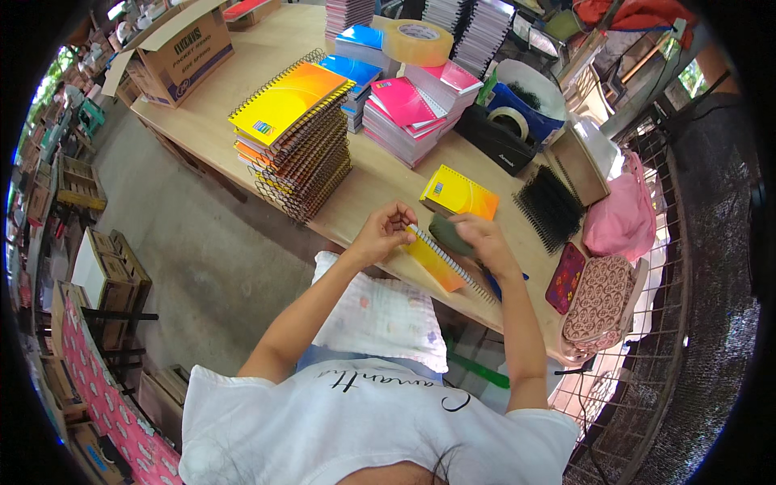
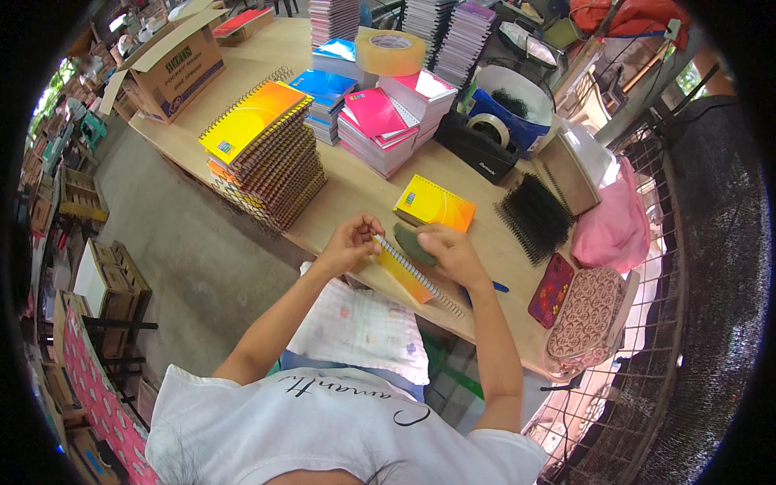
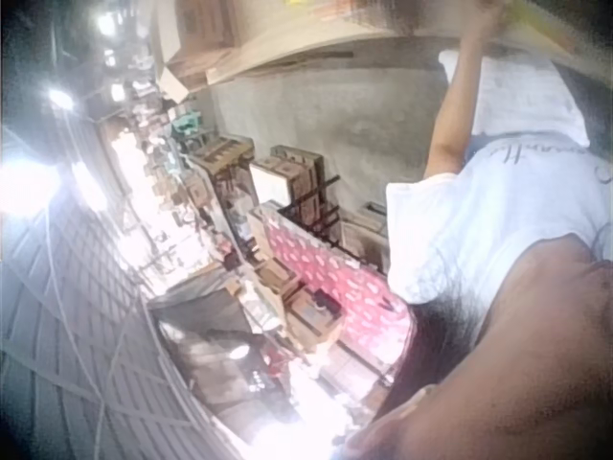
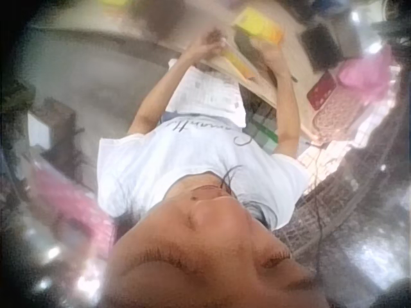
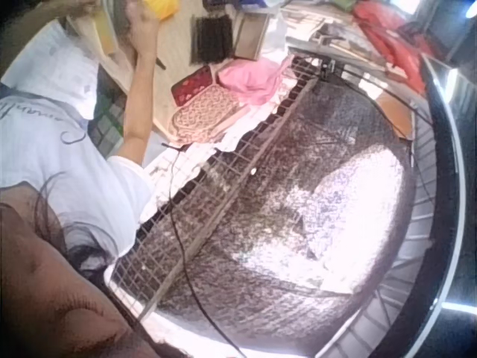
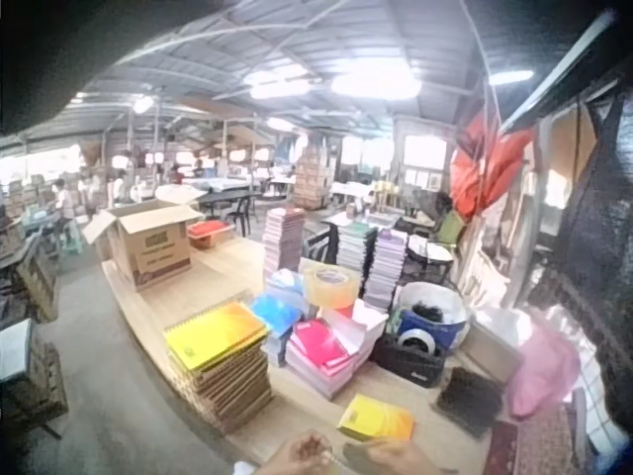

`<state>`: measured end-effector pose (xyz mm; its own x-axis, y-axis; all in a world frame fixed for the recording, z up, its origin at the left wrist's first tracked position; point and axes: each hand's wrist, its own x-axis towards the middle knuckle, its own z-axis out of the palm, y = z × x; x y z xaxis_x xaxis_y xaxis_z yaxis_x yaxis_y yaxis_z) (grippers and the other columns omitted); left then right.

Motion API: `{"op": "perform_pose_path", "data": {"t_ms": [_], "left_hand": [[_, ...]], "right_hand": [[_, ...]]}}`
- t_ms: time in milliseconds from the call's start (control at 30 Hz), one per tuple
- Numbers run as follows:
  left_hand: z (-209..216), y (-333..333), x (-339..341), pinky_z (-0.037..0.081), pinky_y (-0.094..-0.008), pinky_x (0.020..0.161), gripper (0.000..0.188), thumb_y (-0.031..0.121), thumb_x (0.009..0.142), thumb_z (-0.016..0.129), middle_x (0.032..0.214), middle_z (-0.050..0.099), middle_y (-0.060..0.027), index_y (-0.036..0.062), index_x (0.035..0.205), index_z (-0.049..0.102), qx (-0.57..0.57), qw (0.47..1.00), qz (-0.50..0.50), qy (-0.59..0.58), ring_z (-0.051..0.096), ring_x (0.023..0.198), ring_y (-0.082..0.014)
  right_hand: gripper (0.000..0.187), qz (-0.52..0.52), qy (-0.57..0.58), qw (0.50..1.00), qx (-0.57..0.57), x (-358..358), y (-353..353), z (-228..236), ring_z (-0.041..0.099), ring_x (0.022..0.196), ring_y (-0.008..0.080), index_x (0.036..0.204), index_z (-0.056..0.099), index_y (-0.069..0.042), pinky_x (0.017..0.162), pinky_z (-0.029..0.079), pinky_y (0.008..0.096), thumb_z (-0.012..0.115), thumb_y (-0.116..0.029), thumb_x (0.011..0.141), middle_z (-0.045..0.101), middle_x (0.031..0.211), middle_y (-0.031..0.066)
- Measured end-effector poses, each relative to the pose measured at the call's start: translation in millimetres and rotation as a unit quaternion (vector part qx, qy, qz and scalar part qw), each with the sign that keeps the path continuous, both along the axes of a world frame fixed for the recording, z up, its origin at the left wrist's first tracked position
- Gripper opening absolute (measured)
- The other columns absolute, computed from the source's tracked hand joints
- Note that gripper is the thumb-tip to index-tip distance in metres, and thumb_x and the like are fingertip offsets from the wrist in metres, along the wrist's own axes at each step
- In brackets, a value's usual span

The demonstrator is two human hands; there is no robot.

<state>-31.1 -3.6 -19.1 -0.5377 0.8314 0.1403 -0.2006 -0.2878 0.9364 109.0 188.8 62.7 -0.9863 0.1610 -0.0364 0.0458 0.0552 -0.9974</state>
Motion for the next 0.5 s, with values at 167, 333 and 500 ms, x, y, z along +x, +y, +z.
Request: {"op": "perform_pose_path", "data": {"t_ms": [167, 333, 500], "left_hand": [[-3, 3, -1, 0.048, -0.0249, 0.083, 0.036, -0.007, 0.076, 0.071, 0.098, 0.056, -0.0010, 0.0062, 0.105, 0.052, 0.020, 0.999, -0.009, -0.027, 0.056, 0.093, -0.0098], [1, -7, 1, 0.048, -0.0230, 0.084, 0.046, -0.004, 0.079, 0.070, 0.103, 0.058, -0.0040, 0.0062, 0.118, 0.048, 0.042, 0.999, 0.012, -0.028, 0.057, 0.094, -0.0101], [43, -7, 22, 0.047, -0.0233, 0.084, 0.066, 0.000, 0.083, 0.068, 0.108, 0.062, -0.0087, 0.0049, 0.140, 0.035, 0.052, 0.996, 0.030, -0.067, 0.059, 0.095, -0.0106]], "right_hand": [[0.034, 0.005, -0.031, 0.978, 0.205, -6, -5, 8, 0.062, 0.094, 0.0153, 0.100, 0.069, 0.004, 0.082, 0.048, 0.0293, 0.060, -0.028, 0.093, 0.068, 0.103, 0.0089], [0.034, -0.237, 0.083, 0.905, 0.344, 36, 25, 28, 0.062, 0.095, 0.0253, 0.106, 0.069, 0.001, 0.081, 0.049, 0.0327, 0.065, -0.027, 0.087, 0.066, 0.104, 0.0138], [0.040, -0.286, -0.053, 0.713, 0.638, 97, 77, -27, 0.051, 0.113, 0.0342, 0.116, 0.066, -0.005, 0.098, 0.040, 0.0475, 0.069, -0.026, 0.082, 0.056, 0.122, 0.0159]]}}
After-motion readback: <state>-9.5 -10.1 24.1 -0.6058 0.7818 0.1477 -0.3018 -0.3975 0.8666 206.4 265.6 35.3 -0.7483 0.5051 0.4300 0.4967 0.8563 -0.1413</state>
